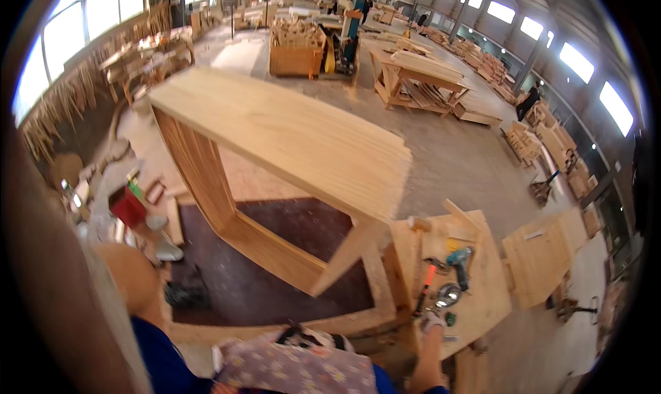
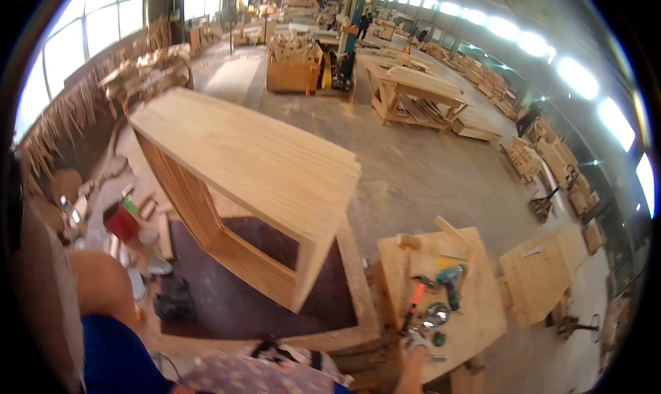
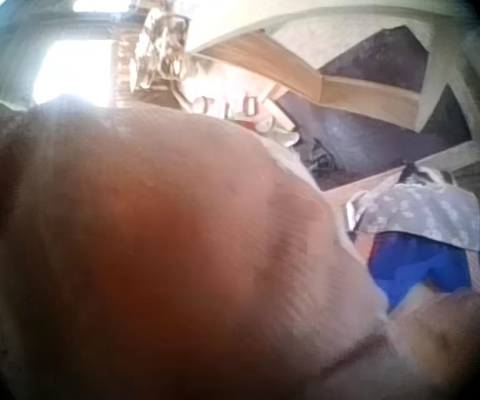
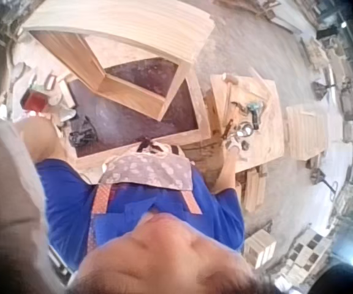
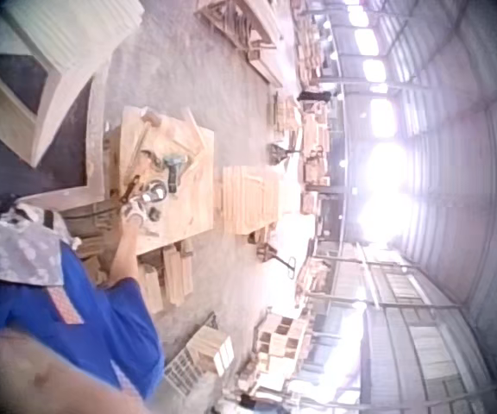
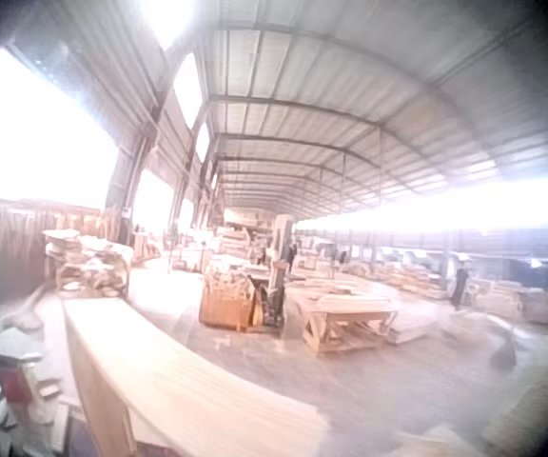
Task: The person assembles a wooden box-like structure on a workbench. They use a hammer and a chisel to tap and align the wooden joints, then switch to a rubber mallet to secure the frame. The person repeatedly rotates the wooden frame to work on different sides and corners.
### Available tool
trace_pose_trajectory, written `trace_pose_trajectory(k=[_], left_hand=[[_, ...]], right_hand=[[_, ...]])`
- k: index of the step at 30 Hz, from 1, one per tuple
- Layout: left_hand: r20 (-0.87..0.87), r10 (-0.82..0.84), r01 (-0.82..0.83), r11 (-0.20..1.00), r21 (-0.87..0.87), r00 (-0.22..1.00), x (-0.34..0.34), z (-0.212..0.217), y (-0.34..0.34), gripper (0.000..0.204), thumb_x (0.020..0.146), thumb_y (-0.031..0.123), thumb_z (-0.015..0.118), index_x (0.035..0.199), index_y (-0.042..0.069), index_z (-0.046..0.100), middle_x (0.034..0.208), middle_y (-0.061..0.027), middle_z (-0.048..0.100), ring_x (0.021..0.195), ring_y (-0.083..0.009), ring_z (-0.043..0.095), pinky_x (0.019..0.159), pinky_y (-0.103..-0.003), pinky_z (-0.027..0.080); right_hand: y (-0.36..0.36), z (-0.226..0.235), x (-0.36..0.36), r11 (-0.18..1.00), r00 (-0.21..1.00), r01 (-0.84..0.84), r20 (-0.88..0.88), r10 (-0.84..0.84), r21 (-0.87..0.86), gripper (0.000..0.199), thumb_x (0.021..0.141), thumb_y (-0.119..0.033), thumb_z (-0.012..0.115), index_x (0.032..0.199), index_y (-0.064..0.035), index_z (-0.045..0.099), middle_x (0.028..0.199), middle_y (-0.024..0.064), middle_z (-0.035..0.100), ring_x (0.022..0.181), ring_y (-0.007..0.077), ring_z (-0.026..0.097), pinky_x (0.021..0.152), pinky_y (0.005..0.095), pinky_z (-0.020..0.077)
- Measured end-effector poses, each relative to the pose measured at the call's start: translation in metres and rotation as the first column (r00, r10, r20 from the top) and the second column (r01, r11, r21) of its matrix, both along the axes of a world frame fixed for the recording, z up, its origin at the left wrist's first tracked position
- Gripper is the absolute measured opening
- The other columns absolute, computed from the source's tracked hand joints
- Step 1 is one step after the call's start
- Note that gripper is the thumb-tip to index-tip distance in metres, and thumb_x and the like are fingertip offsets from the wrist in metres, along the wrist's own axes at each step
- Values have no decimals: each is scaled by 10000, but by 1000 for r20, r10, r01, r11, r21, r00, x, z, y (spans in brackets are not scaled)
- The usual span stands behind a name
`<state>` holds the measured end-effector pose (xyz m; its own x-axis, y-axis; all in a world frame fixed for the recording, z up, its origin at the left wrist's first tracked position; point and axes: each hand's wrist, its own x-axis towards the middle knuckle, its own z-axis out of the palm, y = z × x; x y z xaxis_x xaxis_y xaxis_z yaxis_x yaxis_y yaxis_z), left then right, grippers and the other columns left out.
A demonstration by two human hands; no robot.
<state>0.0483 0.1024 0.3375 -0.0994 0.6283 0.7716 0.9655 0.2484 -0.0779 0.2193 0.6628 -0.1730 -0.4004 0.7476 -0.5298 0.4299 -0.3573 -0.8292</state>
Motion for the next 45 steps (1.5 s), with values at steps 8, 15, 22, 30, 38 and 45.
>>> trace_pose_trajectory(k=[8,15,22,30,38,45], left_hand=[[27,92,-93,995,35,995,-21,3,42,501,615,371,773,987,55,660,1055,-102,613,921,-257,572,780,-361,467],[126,122,-121,993,-13,985,-33,-19,63,391,570,206,754,949,131,696,858,9,569,745,-207,494,686,-348,391],[136,54,-65,995,80,989,-37,-25,66,281,552,146,732,832,138,706,791,24,566,709,-194,494,666,-335,386],[145,21,-40,991,128,989,-41,-32,57,332,569,154,771,890,143,684,817,4,583,704,-198,504,624,-349,395],[-61,493,-496,863,-98,868,-54,-13,58,660,549,122,759,1180,128,567,1217,-87,565,1160,-318,500,1008,-422,374],[-15,588,-580,792,-188,808,-71,-22,33,581,678,-105,486,1226,70,572,1228,-102,583,1195,-250,511,1043,-338,344]], right_hand=[[-34,35,16,941,964,240,-53,-259,-239,206,854,-59,561,1042,-142,576,655,24,525,521,157,502,465,309,429],[-44,11,7,919,943,329,29,-331,-218,224,853,-31,555,1044,-146,571,656,40,537,469,175,489,426,334,411],[-60,9,14,910,939,344,77,-335,-232,238,849,-36,564,1046,-169,580,663,49,558,462,184,508,418,318,399],[-72,19,2,898,938,347,91,-335,-271,184,860,-34,529,996,-147,579,684,50,536,484,194,484,409,347,392],[-2,-56,80,922,926,358,-71,-371,-147,321,907,-276,439,1150,-108,564,1089,115,590,991,269,562,847,367,458],[-27,-9,44,871,879,31,401,-258,490,437,748,-244,652,1133,-50,579,1097,225,585,1055,326,554,909,373,433]])
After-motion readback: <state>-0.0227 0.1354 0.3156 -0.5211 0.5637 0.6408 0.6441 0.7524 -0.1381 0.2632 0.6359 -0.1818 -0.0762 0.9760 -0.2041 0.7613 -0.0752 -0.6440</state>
